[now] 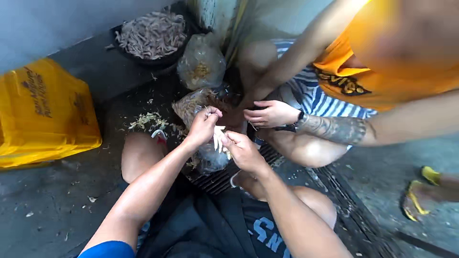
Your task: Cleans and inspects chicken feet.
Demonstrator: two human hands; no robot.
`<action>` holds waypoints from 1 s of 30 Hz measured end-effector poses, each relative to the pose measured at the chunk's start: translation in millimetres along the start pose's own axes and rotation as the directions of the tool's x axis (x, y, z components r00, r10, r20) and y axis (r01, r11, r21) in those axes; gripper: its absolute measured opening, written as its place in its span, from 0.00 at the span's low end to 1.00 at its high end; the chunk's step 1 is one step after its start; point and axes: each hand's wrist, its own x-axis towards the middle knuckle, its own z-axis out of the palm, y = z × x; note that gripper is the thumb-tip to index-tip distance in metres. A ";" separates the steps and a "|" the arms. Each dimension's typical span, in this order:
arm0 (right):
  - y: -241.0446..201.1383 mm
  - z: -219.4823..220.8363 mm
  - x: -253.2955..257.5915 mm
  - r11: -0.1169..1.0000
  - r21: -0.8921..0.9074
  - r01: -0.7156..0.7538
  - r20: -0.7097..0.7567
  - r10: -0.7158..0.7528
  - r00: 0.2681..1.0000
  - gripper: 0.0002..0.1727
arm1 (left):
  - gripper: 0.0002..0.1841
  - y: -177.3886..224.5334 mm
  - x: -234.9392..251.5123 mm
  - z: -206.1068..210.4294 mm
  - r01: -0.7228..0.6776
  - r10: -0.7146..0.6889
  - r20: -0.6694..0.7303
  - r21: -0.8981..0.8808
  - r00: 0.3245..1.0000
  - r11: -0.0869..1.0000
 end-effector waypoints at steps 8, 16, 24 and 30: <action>-12.3 -5.7 -3.1 0.988 -0.140 0.072 -0.107 -0.087 0.990 0.18 | 0.12 -4.8 41.6 -6.5 -0.023 0.003 -0.220 -0.088 0.976 0.996; -9.1 -7.1 -4.9 0.997 -0.072 0.000 -0.159 -0.012 0.987 0.17 | 0.10 10.0 38.5 -35.2 0.139 -0.217 -0.229 -0.314 0.949 0.939; 5.5 8.9 6.6 0.992 -0.106 0.075 -0.129 -0.089 0.988 0.15 | 0.09 -5.9 31.1 -7.8 0.143 -0.168 -0.114 -0.194 0.979 0.970; -7.2 8.1 -3.7 0.991 -0.007 0.133 -0.118 -0.132 0.984 0.16 | 0.13 -8.3 45.7 -20.6 0.156 -0.200 -0.295 -0.166 0.934 0.974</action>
